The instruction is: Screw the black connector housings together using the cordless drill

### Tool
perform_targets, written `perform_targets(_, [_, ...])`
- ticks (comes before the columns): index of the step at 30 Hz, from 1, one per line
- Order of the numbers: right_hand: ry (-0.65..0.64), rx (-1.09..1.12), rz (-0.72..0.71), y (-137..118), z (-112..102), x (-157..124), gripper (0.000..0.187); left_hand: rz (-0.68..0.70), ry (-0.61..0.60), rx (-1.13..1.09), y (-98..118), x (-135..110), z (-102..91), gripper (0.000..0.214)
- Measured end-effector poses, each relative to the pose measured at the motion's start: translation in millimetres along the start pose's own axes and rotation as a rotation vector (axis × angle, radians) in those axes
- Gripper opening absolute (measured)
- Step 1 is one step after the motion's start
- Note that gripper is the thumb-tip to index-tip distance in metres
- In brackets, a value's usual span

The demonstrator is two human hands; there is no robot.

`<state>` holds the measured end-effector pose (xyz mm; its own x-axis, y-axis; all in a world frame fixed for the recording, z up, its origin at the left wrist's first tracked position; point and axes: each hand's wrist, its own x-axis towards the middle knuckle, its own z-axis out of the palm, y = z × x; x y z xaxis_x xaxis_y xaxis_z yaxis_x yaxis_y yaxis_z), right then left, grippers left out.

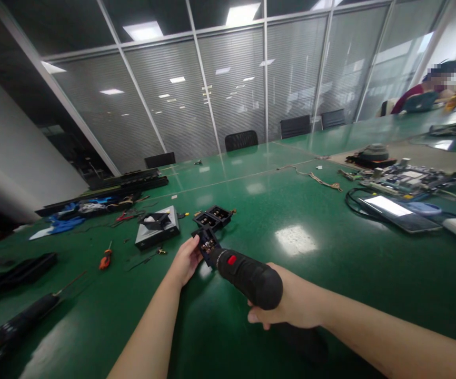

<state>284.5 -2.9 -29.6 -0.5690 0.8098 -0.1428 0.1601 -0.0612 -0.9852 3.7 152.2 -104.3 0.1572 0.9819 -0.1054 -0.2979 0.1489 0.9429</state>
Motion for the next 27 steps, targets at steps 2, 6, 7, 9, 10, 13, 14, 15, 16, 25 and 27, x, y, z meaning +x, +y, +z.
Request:
perform_targets(2, [-0.002, 0.0, 0.005, 2, 0, 0, 0.028, 0.0, -0.006, -0.005, 0, 0, 1.0, 0.039])
perform_targets(6, [-0.004, 0.001, 0.012, 3, -1, 0, 0.028, -0.001, -0.007, -0.005, 0, 0, 2.7, 0.038])
perform_targets(7, [-0.006, -0.001, 0.009, 3, -1, -1, 0.028, -0.001, -0.007, -0.004, 0, -1, 3.0, 0.037])
perform_targets(9, [-0.011, -0.007, 0.003, 4, -1, -1, 0.027, -0.001, -0.007, -0.001, 0, -1, 3.5, 0.037])
perform_targets(10, [-0.01, -0.008, 0.0, 4, -1, -1, 0.028, -0.001, -0.006, 0.0, 0, -1, 3.6, 0.037])
perform_targets(13, [-0.009, 0.014, 0.007, 5, 0, 0, 0.03, 0.0, 0.006, -0.006, 1, -1, 3.7, 0.037])
perform_targets(14, [-0.004, 0.022, 0.013, 5, 0, 0, 0.03, -0.002, 0.011, -0.009, 1, -1, 3.7, 0.037])
perform_targets(15, [0.002, 0.025, 0.021, 4, 0, 0, 0.031, -0.004, 0.014, -0.012, 1, -1, 3.6, 0.036])
perform_targets(16, [0.008, 0.023, 0.03, 3, 1, 0, 0.031, -0.008, 0.016, -0.012, 1, -1, 3.5, 0.036])
perform_targets(25, [0.009, 0.031, 0.058, -6, 4, -2, 0.034, 0.006, 0.002, -0.004, 1, -2, 3.3, 0.036])
perform_targets(27, [0.011, 0.03, 0.054, -4, 3, -2, 0.033, 0.009, 0.001, -0.011, 1, -2, 3.3, 0.036])
